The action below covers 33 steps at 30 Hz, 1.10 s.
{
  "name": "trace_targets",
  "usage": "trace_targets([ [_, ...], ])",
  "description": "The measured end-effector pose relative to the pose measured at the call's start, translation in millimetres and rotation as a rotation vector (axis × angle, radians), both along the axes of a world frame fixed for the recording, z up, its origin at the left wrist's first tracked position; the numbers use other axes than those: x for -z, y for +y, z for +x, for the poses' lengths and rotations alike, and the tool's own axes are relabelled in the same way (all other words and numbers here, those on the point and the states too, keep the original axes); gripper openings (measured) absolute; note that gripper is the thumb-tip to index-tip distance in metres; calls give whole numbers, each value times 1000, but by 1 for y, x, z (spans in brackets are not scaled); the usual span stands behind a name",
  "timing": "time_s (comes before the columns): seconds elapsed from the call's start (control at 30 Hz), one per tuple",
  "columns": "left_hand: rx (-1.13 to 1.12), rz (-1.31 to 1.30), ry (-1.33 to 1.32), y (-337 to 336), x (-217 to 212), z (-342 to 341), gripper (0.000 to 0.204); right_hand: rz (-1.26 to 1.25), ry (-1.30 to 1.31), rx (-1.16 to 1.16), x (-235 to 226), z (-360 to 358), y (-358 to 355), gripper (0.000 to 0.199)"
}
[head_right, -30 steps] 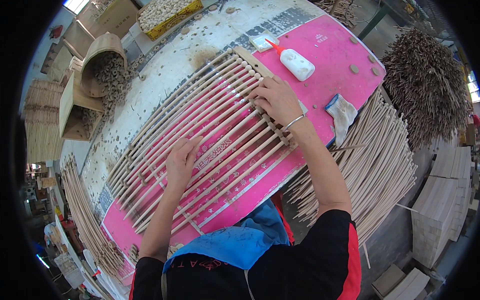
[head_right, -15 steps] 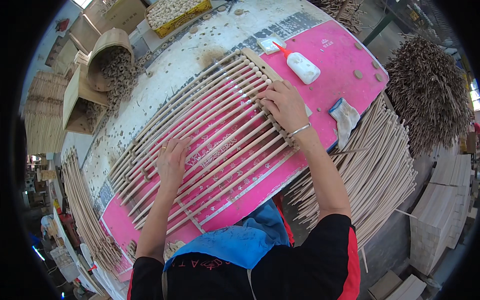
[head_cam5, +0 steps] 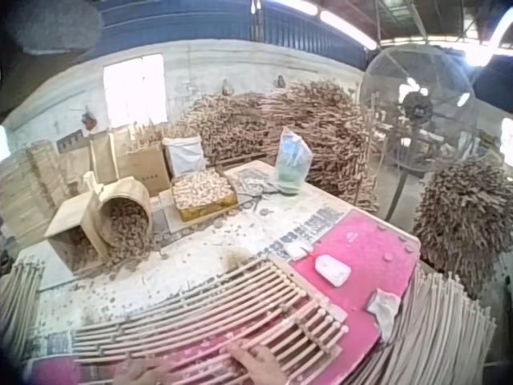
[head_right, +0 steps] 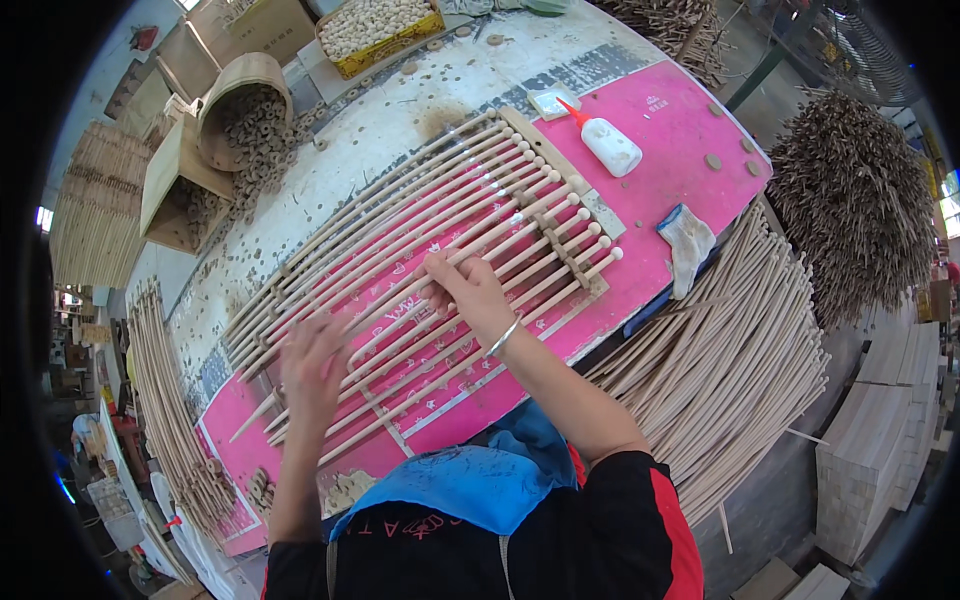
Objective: Assembling wooden products by inserting wooden rods through pre-drilled spacer blocks and applying glue.
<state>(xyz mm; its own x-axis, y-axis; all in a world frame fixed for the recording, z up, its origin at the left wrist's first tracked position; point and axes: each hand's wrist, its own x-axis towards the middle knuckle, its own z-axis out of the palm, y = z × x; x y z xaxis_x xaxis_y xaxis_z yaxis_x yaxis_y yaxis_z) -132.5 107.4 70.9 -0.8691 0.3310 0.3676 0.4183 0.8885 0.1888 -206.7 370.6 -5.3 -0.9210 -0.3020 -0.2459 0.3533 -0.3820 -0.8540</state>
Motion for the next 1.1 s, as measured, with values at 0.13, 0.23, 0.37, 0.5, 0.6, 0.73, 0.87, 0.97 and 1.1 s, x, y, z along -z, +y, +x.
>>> trace_targets([
  [0.13,-196,37,-159,-57,-19,43,43,-18,52,90,-7,1,19,34],
  [0.23,-220,162,-404,-86,-16,64,50,-15,74,107,-6,7,29,34],
  [0.37,-234,496,-583,-91,-5,83,53,2,40,99,0,21,33,32],
  [0.5,-166,403,-485,-57,-5,73,57,-19,-18,2,0,45,4,29],
  [0.6,-133,344,-495,-6,0,55,65,-72,-18,-98,-1,66,-36,27],
  [0.73,-51,564,-438,36,3,46,75,-90,38,-190,-3,73,-45,28],
  [0.87,-128,617,-559,23,-3,47,72,-73,106,-98,-8,65,-22,33],
  [0.97,-137,630,-631,21,0,56,68,-80,86,-227,-10,76,-30,38],
  [1.1,-144,649,-607,18,4,64,64,-63,62,-127,-5,76,-25,33],
])
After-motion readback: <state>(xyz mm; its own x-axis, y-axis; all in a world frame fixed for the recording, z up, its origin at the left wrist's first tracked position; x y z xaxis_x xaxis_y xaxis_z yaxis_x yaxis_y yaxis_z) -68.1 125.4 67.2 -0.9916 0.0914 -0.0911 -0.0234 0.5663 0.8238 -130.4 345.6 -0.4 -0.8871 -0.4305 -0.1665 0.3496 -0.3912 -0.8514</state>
